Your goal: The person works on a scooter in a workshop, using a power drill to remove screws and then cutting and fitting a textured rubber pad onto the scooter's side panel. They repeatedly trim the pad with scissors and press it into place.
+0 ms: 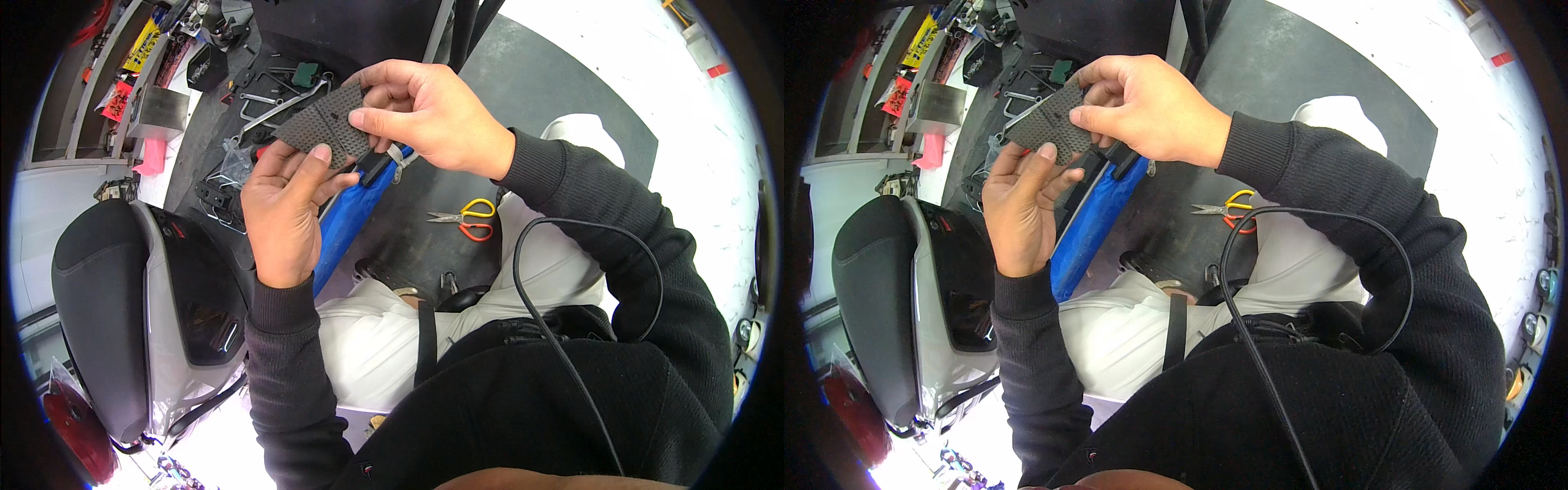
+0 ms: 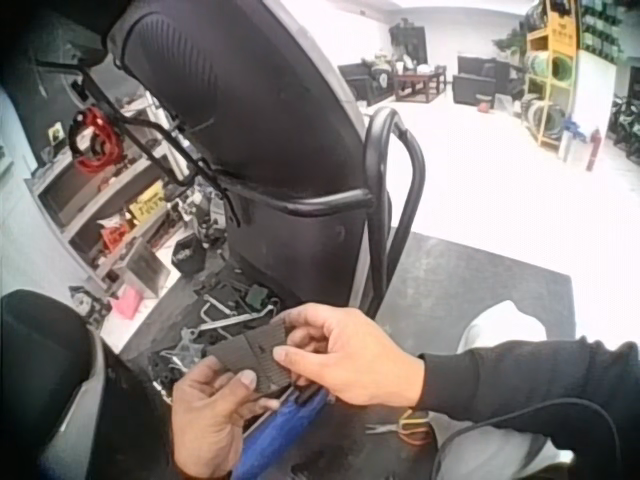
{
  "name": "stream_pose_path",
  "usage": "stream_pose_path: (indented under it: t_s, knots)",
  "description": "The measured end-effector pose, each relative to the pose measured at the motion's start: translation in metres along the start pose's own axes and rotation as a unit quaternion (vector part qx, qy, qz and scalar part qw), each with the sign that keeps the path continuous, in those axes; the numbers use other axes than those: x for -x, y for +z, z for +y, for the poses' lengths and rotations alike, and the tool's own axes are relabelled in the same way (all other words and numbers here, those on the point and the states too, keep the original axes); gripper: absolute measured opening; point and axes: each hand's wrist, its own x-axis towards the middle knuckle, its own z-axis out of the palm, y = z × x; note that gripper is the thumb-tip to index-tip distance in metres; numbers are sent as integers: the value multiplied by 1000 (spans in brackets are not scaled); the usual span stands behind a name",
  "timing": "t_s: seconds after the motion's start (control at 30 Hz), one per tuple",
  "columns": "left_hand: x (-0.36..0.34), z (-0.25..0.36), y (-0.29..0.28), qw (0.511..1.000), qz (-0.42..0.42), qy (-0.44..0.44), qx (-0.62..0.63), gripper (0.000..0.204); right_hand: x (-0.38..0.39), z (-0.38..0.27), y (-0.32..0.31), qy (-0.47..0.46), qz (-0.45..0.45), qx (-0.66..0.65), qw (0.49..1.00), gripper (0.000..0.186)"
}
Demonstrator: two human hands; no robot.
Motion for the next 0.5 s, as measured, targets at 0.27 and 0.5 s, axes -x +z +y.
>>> stream_pose_path:
  t_s: [0.27,0.5]
  knots:
    - [0,-1,1,1000,-9,-9,-2,29,0,2,-1,-1,0,9,1000,43]
    - [0,-2,1,1000,-8,-18,-9,33,1,0,-2,-3,-3,26,1000,42]
